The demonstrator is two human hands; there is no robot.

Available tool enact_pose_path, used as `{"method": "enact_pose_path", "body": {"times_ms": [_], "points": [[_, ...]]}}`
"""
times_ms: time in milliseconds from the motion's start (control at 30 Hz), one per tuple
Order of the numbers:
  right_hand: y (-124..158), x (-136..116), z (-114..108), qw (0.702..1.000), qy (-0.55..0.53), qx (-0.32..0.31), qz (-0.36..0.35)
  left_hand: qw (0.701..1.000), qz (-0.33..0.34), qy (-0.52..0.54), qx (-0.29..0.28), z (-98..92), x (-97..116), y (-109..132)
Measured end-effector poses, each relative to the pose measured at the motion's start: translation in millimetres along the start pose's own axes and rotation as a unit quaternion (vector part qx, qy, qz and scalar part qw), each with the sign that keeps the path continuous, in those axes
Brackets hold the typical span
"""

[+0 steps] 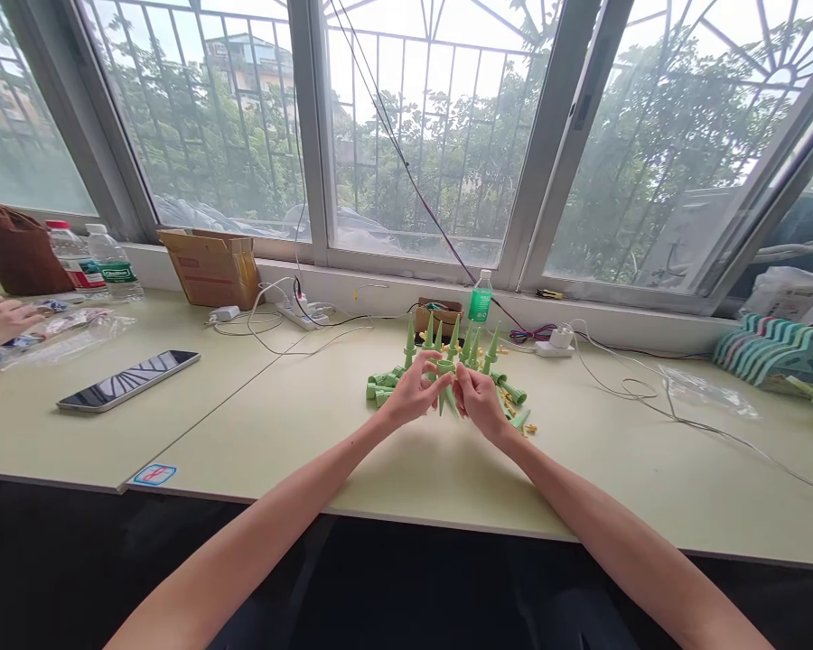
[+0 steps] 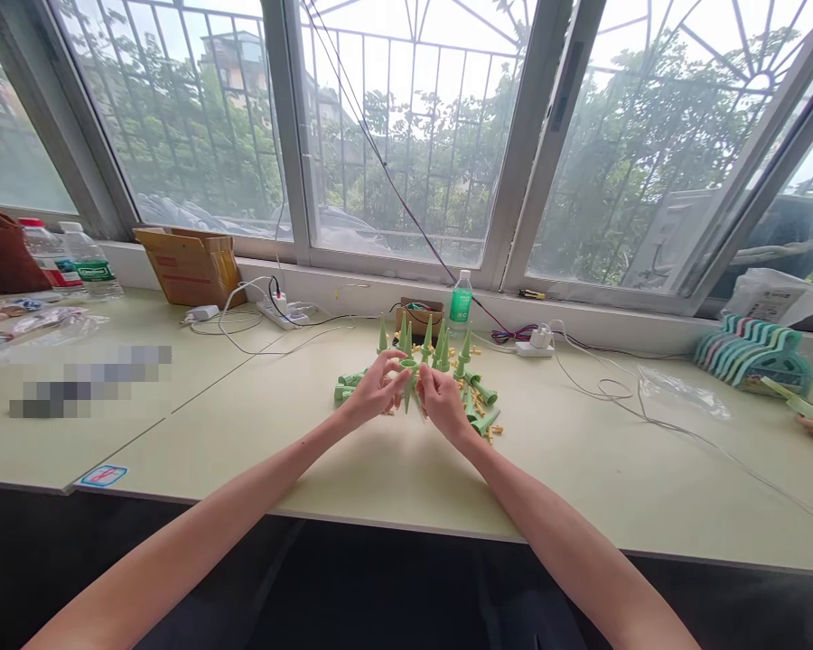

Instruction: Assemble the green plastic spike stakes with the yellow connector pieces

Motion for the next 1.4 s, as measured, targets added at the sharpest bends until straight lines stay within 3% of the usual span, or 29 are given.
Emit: {"method": "enact_pose_path", "body": {"times_ms": [200,433,633,800,1067,1200,1400], "points": [[2,-6,-1,0.996,0.082,-0.003,-0.044,0.992,-0.049,0.103,0.049,-6.3,2,-4],[6,-12,1,0.988,0.129,-0.048,-0.065,0.971,-0.157,0.175,-0.041,-1.7,2,0],[6,-9,3,0.99,0.109,-0.064,-0.062,0.972,-0.144,0.182,-0.018,-5.3,5,0],[5,-3,4,0.995,0.062,-0.063,-0.05,0.98,-0.104,0.169,-0.032,-6.0,9,2],[0,4,0,0.999,0.018,-0.034,0.016,0.996,-0.015,0.068,-0.057,0.2,12,6],[-1,3,0,0.999,0.008,-0.026,0.023,0.999,0.011,0.017,-0.042,0.4,9,6],[-2,7,2,0.999,0.026,-0.01,0.022,1.0,-0.002,-0.012,0.01,-1.0,4,3]]}}
Point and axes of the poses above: each hand's wrist, its own y-axis away from the middle knuckle, its own z-axis out of the palm, x = y × z, the point moved 4 cm from there along -y, towards the middle knuckle, and after that the axes turned 1 degree about -y, right-handed, at the moved point
